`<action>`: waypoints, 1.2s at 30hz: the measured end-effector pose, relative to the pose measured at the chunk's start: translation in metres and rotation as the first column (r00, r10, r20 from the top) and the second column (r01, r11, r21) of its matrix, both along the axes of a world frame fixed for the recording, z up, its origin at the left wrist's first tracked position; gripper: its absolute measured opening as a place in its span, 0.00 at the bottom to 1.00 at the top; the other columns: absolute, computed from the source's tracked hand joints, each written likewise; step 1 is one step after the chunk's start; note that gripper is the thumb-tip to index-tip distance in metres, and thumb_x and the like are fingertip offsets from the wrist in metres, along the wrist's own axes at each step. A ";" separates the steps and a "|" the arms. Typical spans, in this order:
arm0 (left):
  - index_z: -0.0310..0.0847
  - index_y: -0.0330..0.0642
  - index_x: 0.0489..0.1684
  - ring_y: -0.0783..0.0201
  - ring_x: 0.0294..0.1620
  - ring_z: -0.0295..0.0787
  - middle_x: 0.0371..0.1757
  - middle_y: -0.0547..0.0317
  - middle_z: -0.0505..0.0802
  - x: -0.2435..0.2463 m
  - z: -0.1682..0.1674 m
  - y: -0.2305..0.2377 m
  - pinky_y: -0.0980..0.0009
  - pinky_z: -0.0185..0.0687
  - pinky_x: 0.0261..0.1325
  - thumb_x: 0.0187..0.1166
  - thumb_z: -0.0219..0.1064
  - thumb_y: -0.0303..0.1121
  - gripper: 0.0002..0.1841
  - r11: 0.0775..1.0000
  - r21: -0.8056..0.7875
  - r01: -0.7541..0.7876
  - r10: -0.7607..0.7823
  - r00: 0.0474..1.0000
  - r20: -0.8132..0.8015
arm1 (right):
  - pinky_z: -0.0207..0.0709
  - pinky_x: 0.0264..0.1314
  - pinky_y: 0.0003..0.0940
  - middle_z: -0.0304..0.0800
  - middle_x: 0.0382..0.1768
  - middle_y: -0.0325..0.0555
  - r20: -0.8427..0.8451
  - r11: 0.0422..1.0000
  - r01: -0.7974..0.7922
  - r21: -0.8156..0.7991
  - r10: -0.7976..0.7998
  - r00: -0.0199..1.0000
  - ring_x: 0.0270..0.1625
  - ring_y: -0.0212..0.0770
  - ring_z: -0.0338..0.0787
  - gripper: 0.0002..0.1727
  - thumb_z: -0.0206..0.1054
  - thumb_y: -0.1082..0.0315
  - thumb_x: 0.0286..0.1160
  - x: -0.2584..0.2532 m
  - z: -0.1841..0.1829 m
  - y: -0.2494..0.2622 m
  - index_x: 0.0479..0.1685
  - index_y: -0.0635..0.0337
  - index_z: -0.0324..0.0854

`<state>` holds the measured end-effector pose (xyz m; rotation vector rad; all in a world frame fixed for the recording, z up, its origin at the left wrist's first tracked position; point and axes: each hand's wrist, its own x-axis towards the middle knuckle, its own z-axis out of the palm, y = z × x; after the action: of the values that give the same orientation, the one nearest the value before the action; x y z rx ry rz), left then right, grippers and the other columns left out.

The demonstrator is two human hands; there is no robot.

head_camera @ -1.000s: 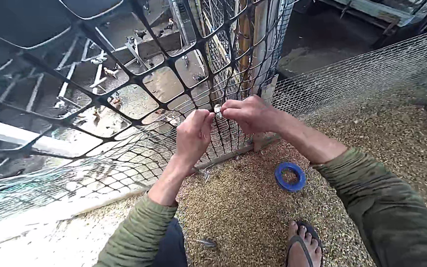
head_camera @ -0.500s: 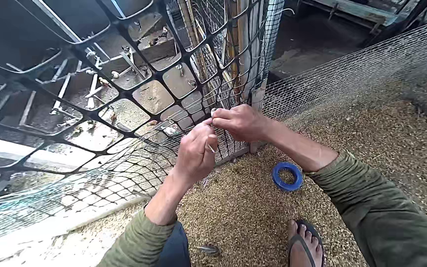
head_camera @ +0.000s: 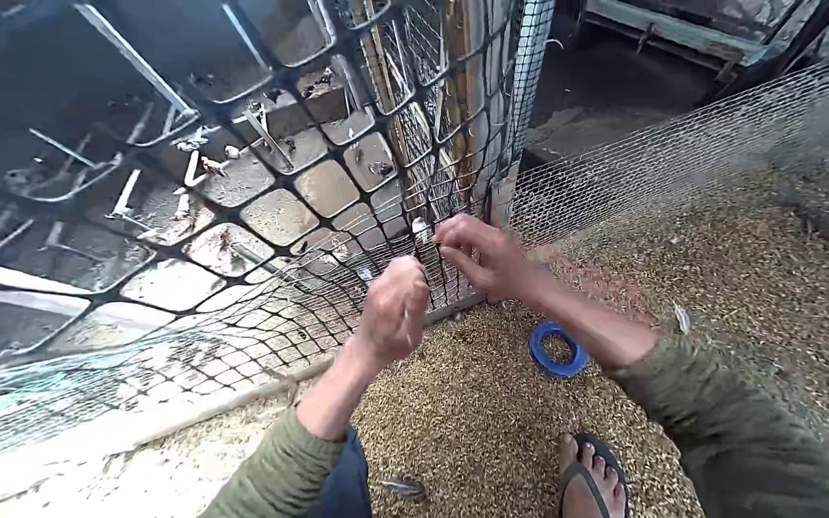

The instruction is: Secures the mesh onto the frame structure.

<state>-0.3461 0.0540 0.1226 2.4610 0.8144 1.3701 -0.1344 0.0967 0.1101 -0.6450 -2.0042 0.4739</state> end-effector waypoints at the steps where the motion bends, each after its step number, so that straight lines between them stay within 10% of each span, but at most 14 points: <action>1: 0.74 0.36 0.27 0.61 0.34 0.82 0.26 0.51 0.80 0.003 -0.009 -0.007 0.66 0.81 0.44 0.97 0.32 0.49 0.33 1.000 -0.025 0.017 -0.016 0.999 0.039 | 0.87 0.48 0.34 0.90 0.48 0.49 -0.098 0.977 0.059 -0.206 -0.080 0.992 0.45 0.35 0.90 0.10 0.60 0.71 0.81 -0.002 -0.003 -0.016 0.46 0.69 0.84; 5: 0.72 0.37 0.27 0.59 0.51 0.86 0.33 0.47 0.84 0.023 -0.034 -0.033 0.63 0.76 0.71 0.96 0.32 0.50 0.32 0.997 -0.026 0.067 -0.061 0.982 0.181 | 0.86 0.46 0.29 0.92 0.41 0.44 -0.240 0.516 -0.112 -0.849 -0.189 0.952 0.39 0.31 0.91 0.22 0.42 0.63 0.96 -0.020 0.016 -0.039 0.56 0.67 0.80; 13: 0.66 0.44 0.23 0.61 0.32 0.77 0.23 0.54 0.73 0.043 -0.045 -0.042 0.67 0.77 0.55 0.97 0.32 0.46 0.28 0.997 0.050 0.060 -0.074 0.938 0.338 | 0.88 0.34 0.31 0.86 0.24 0.40 -0.342 0.205 -0.278 -0.938 -0.430 0.836 0.24 0.34 0.87 0.15 0.48 0.63 0.94 -0.056 0.053 -0.024 0.47 0.61 0.79; 24: 0.68 0.39 0.18 0.71 0.20 0.71 0.15 0.61 0.71 0.062 -0.029 -0.053 0.76 0.69 0.28 0.97 0.36 0.43 0.30 0.987 -0.156 -0.041 0.124 0.807 0.578 | 0.52 0.09 0.16 0.62 0.12 0.29 -0.322 0.262 -0.204 -0.943 -0.568 0.757 0.08 0.22 0.56 0.11 0.56 0.70 0.82 -0.076 0.059 -0.024 0.29 0.53 0.74; 36: 0.64 0.42 0.15 0.71 0.17 0.68 0.13 0.61 0.68 0.065 -0.031 -0.056 0.77 0.66 0.25 0.97 0.37 0.41 0.29 0.994 -0.090 -0.057 0.099 0.799 0.593 | 0.45 0.10 0.18 0.55 0.12 0.27 -0.162 0.404 0.091 -0.910 -0.551 0.819 0.09 0.24 0.50 0.11 0.59 0.62 0.84 -0.085 0.056 -0.036 0.30 0.49 0.77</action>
<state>-0.2808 -0.0022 0.0911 1.7660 0.7821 1.9561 -0.2195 0.0604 0.1656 -1.4009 -0.9872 1.3183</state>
